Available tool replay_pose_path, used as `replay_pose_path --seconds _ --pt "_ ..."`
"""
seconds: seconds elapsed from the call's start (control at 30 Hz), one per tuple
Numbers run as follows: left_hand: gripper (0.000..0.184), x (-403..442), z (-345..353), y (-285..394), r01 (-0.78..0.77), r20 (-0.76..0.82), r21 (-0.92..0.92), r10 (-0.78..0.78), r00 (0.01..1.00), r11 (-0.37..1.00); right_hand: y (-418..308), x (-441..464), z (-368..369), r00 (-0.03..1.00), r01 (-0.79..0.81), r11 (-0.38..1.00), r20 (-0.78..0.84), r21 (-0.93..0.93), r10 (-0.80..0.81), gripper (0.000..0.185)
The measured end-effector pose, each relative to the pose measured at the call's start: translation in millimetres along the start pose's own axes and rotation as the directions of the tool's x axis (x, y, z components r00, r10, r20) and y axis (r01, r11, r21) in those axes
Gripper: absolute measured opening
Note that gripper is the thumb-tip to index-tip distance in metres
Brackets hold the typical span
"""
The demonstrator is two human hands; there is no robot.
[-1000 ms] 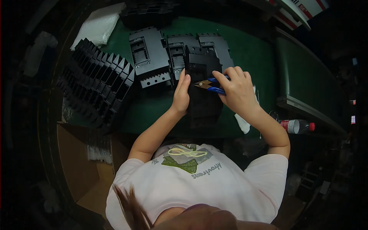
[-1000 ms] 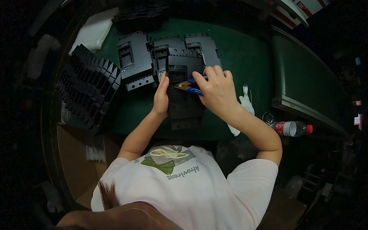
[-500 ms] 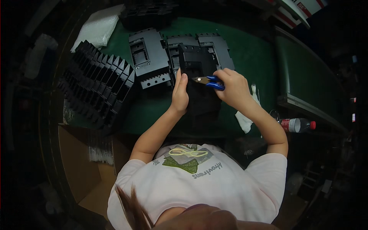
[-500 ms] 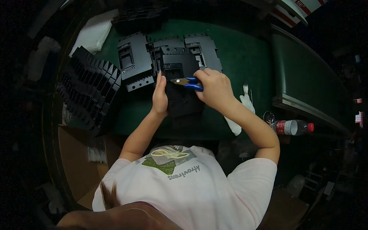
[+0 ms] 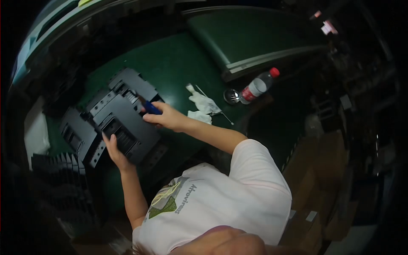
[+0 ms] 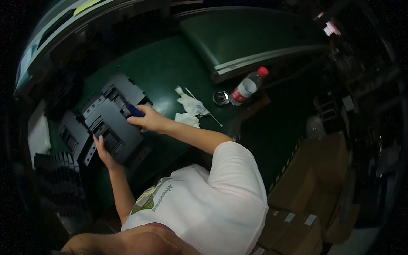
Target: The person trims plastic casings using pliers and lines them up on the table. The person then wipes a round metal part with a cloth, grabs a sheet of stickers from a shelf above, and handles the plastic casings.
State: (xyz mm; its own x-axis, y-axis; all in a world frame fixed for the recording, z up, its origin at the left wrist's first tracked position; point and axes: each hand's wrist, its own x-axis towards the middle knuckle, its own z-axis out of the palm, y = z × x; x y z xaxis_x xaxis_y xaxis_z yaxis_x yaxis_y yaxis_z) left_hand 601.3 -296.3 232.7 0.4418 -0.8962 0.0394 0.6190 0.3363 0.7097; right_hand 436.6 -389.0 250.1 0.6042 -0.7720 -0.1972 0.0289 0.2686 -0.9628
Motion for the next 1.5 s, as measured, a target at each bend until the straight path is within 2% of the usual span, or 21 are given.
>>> replay_pose_path --seconds 0.03,0.1,0.17,0.23,0.33,0.43,0.67,0.73,0.83,0.87,0.9,0.93,1.0,1.07,1.13,1.17,1.23,1.37,1.43,1.47,1.5 --pt "0.051 0 -3 -3 0.022 0.040 -0.011 -0.022 0.999 1.000 1 -2 1 1.000 -0.003 1.000 0.006 0.010 0.003 0.035" --pt "0.054 1 -7 -4 -0.015 0.009 0.072 0.014 1.000 0.997 -1 -8 3 0.999 0.044 0.996 0.015 -0.075 -0.043 0.035" --pt "0.056 1 -1 -2 -0.047 0.017 0.123 0.046 0.999 0.991 -1 -12 4 0.999 0.029 0.997 0.025 -0.068 -0.027 0.036" --pt "0.053 2 -3 -4 -0.054 0.048 0.168 0.046 0.998 0.984 4 -10 1 0.981 0.196 0.964 0.054 -0.182 -0.189 0.039" --pt "0.051 6 -10 -10 -0.022 0.026 0.157 0.018 1.000 0.987 0 -14 3 0.968 0.249 0.958 0.039 -0.145 -0.246 0.044" --pt "0.050 8 -12 -10 0.032 -0.014 0.134 -0.031 0.999 0.990 -7 -18 5 0.962 0.270 0.951 0.075 -0.153 -0.261 0.046" --pt "0.053 7 -7 -6 0.030 0.036 0.084 -0.033 0.999 0.996 -16 -18 5 0.967 0.246 0.954 0.115 -0.173 -0.229 0.043" --pt "0.057 5 -5 -5 -0.010 0.071 0.077 0.004 0.997 0.997 -15 -13 4 0.953 0.297 0.951 0.087 -0.089 -0.290 0.042" --pt "0.062 6 -5 -4 -0.067 0.113 0.101 0.055 0.992 0.993 -19 -7 0 0.971 0.234 0.972 0.048 -0.023 -0.233 0.035" --pt "0.064 4 -5 -5 -0.096 0.016 0.303 0.096 0.995 0.948 -23 -4 -1 0.987 0.156 0.986 0.020 0.064 -0.157 0.033" --pt "0.067 4 -5 -8 -0.100 -0.083 0.498 0.162 0.983 0.861 -34 -4 0 0.989 0.149 0.988 -0.016 0.024 -0.149 0.033" --pt "0.071 3 -4 -10 -0.228 -0.016 0.599 0.296 0.955 0.768 -41 -1 0 0.982 0.184 0.983 -0.038 -0.001 -0.184 0.032" --pt "0.075 0 5 -9 -0.428 0.137 0.653 0.458 0.878 0.625 -37 17 -8 0.979 0.193 0.981 -0.079 0.028 -0.190 0.032" --pt "0.072 0 -2 -7 -0.571 0.367 0.786 0.564 0.740 0.238 -44 29 -9 0.977 0.181 0.982 -0.106 -0.052 -0.185 0.030" --pt "0.061 -1 -1 -3 -0.651 0.533 0.759 0.575 0.620 -0.002 -44 45 -5 0.970 0.208 0.968 -0.100 -0.140 -0.223 0.029" --pt "0.057 -3 2 -2 -0.639 0.559 0.767 0.551 0.619 -0.060 -40 54 -3 0.961 0.244 0.958 -0.091 -0.148 -0.259 0.029" --pt "0.050 -3 5 -1 -0.622 0.602 0.768 0.504 0.620 -0.153 -40 61 9 0.971 0.218 0.955 -0.054 -0.203 -0.233 0.023" --pt "0.050 0 5 1 -0.579 0.606 0.782 0.499 0.620 -0.230 -31 76 27 0.972 0.226 0.929 0.003 -0.292 -0.236 0.024" --pt "0.049 2 5 6 -0.501 0.560 0.828 0.397 0.727 -0.251 -29 81 32 0.981 0.192 0.918 0.061 -0.347 -0.182 0.025" --pt "0.049 3 5 7 -0.496 0.558 0.830 0.401 0.726 -0.256 -28 84 32 0.981 0.196 0.918 0.070 -0.346 -0.183 0.025" --pt "0.049 3 4 7 -0.475 0.538 0.843 0.369 0.758 -0.253 -26 87 29 0.973 0.228 0.874 0.129 -0.429 -0.191 0.027"
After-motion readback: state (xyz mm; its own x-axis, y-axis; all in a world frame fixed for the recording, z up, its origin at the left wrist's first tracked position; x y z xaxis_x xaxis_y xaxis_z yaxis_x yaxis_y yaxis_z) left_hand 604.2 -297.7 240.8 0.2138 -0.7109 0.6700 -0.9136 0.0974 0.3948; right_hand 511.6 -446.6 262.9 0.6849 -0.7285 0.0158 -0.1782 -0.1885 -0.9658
